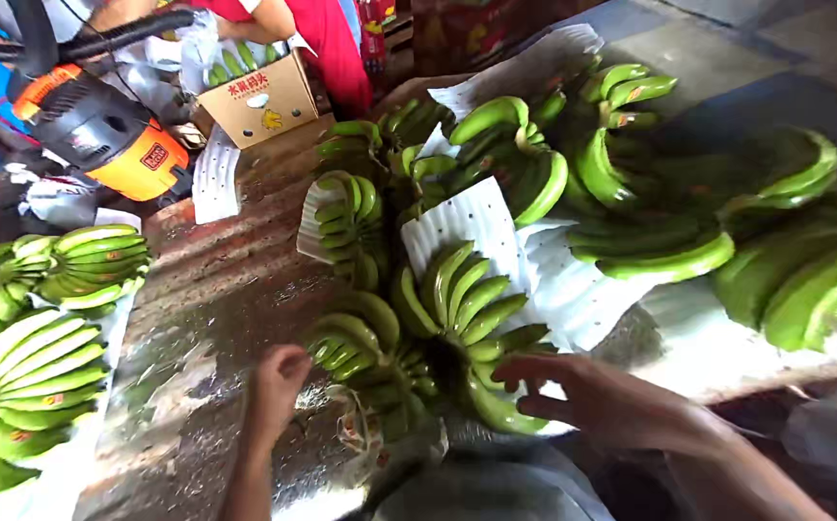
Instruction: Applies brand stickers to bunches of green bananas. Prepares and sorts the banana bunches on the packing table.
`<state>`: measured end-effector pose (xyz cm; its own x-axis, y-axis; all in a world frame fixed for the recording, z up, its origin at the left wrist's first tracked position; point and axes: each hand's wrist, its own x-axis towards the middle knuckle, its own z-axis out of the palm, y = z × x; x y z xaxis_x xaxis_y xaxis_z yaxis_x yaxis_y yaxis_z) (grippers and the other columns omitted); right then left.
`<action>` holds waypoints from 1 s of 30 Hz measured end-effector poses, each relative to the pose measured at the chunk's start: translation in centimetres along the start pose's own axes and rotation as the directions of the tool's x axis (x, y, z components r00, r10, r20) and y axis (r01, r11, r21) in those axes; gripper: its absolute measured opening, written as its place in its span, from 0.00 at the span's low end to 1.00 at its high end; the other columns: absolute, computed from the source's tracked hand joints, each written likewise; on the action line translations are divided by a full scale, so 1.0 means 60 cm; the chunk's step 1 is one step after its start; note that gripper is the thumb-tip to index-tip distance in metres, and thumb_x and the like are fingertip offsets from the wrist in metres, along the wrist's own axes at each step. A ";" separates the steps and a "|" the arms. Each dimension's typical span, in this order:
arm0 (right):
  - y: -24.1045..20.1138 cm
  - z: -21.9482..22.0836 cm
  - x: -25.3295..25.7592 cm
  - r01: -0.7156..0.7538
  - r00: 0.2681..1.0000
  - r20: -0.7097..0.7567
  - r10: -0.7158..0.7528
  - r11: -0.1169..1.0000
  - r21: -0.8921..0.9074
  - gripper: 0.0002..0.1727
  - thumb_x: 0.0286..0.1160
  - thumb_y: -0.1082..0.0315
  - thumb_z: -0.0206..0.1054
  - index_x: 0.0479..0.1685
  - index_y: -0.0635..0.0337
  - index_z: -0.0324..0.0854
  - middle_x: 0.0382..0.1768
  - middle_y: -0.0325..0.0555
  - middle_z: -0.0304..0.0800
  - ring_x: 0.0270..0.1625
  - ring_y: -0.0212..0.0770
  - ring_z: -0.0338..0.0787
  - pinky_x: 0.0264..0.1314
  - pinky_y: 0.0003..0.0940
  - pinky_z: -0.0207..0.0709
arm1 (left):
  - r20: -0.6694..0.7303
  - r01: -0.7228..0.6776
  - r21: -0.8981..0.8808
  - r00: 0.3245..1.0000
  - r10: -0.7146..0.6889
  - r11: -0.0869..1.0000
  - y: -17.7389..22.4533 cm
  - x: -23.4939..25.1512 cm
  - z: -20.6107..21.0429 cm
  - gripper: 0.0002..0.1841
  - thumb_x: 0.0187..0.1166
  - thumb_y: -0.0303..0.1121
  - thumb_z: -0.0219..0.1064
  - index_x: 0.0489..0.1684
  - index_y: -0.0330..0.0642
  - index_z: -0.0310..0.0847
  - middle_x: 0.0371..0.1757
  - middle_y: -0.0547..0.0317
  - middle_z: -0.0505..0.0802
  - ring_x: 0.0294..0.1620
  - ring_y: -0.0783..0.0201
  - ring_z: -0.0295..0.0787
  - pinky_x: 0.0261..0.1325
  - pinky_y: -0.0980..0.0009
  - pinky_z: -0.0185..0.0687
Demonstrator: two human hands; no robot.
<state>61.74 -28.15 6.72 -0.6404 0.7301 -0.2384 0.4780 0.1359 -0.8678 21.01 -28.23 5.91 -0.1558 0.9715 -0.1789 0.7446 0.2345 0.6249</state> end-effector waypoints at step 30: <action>-0.051 0.340 0.091 -0.079 0.994 -0.042 0.096 0.949 0.306 0.15 0.79 0.65 0.70 0.48 0.72 0.83 0.38 0.63 0.88 0.45 0.60 0.89 0.52 0.61 0.78 | -0.164 -0.647 -0.048 0.757 0.633 0.761 -0.024 -0.010 0.061 0.24 0.76 0.42 0.69 0.58 0.28 0.88 0.67 0.32 0.87 0.74 0.42 0.81 0.78 0.48 0.74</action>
<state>44.51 -38.25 -0.82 -0.5654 0.7675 -0.3021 0.3196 -0.1338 -0.9381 22.41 -29.27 2.29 0.2469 0.8896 0.3844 0.6367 -0.4479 0.6277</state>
